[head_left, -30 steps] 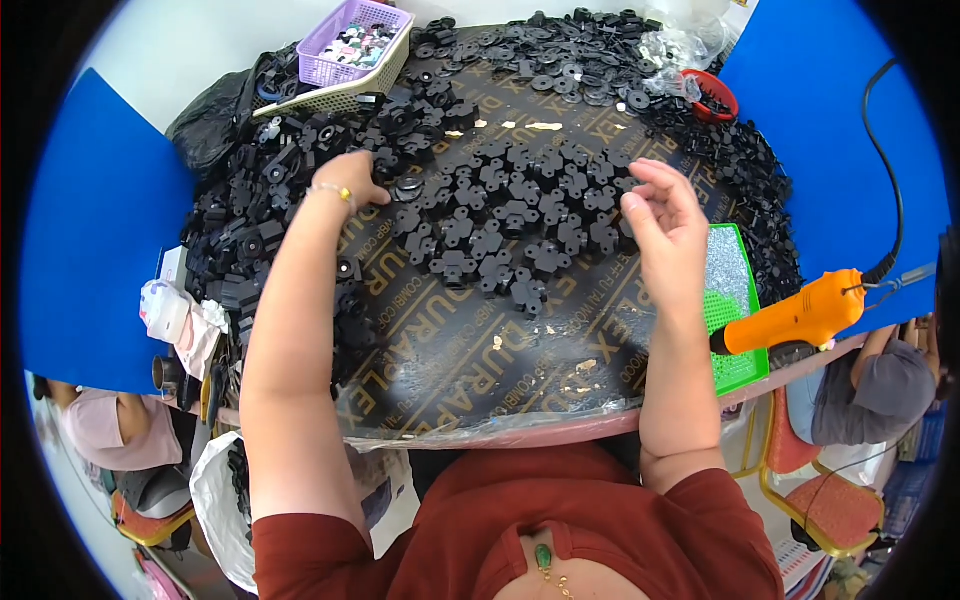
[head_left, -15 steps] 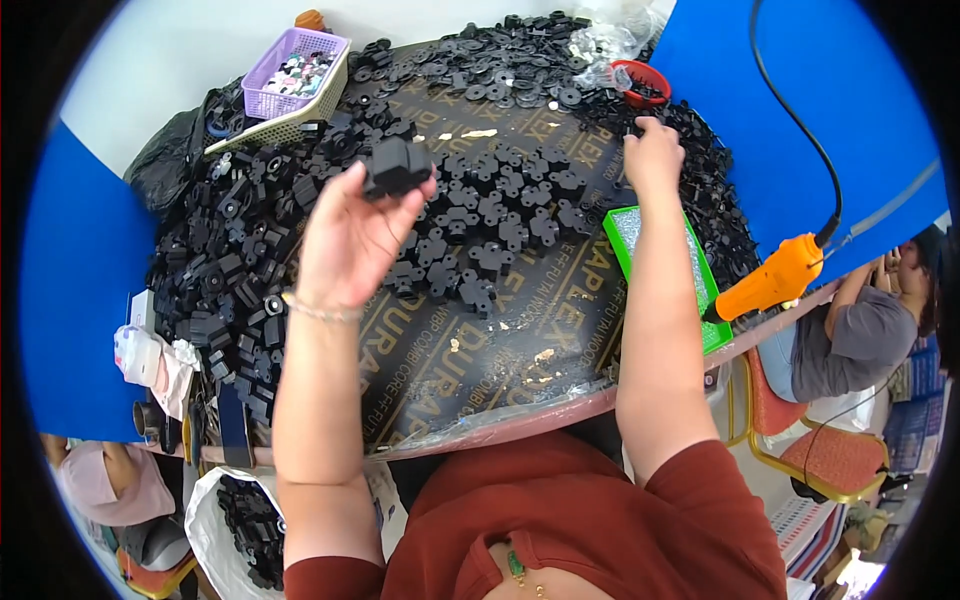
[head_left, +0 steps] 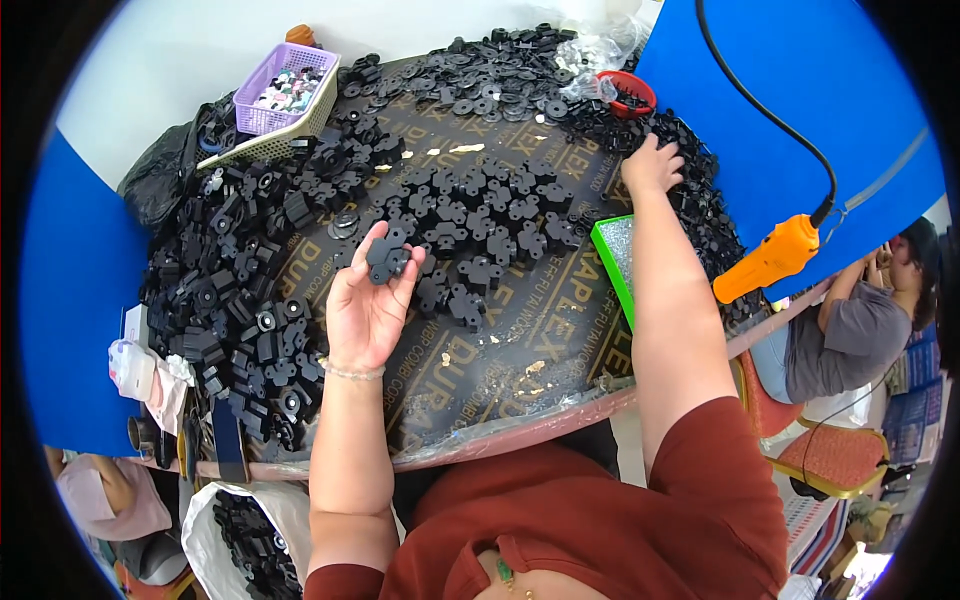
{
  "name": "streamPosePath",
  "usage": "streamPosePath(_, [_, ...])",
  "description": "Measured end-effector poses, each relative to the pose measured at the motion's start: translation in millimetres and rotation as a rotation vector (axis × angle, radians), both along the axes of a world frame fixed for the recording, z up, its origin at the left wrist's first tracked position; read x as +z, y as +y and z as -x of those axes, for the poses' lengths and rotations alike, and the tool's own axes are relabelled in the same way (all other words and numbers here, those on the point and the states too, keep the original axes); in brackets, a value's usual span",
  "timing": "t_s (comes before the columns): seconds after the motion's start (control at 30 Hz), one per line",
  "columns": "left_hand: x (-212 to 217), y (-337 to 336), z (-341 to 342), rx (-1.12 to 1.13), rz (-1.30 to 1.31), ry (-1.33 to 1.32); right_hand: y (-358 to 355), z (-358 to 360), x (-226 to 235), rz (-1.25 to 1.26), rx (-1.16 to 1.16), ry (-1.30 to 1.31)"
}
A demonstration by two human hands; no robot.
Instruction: The recorder is assembling small black plastic components by hand at a workstation.
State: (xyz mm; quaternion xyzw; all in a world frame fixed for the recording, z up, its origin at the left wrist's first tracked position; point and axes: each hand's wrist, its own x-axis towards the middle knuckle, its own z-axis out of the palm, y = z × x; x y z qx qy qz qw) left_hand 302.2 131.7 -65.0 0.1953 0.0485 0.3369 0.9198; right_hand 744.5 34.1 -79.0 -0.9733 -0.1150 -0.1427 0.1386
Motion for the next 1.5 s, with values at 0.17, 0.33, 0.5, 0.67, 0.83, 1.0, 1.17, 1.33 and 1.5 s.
streamPosePath(0.17, [-3,2,3,-0.020,0.040,-0.018,-12,-19,-1,0.138,-0.098,0.184])
streamPosePath(0.33, [-5,0,1,0.014,0.001,0.065,-17,-39,-11,0.146,0.057,0.050])
streamPosePath(0.5, [-5,-3,-2,0.024,-0.033,0.145,-26,-51,-4,0.143,0.159,-0.042])
streamPosePath(0.67, [-15,1,-2,-0.003,-0.038,0.134,-19,-9,43,0.035,0.335,-0.182])
streamPosePath(0.83, [-16,2,0,0.022,-0.074,0.159,-30,127,84,0.007,0.958,0.187])
streamPosePath(1.0, [-9,-6,-4,0.025,-0.094,0.177,-78,219,66,0.258,1.214,0.613])
streamPosePath(1.17, [-6,-9,-5,-0.010,-0.116,0.195,-93,241,48,0.276,1.195,0.648])
streamPosePath(1.33, [-11,-9,-2,-0.046,-0.131,0.215,-104,239,51,0.235,1.201,0.630])
streamPosePath(1.5, [-15,-9,-4,-0.061,-0.146,0.194,-104,242,39,-0.008,1.188,0.405])
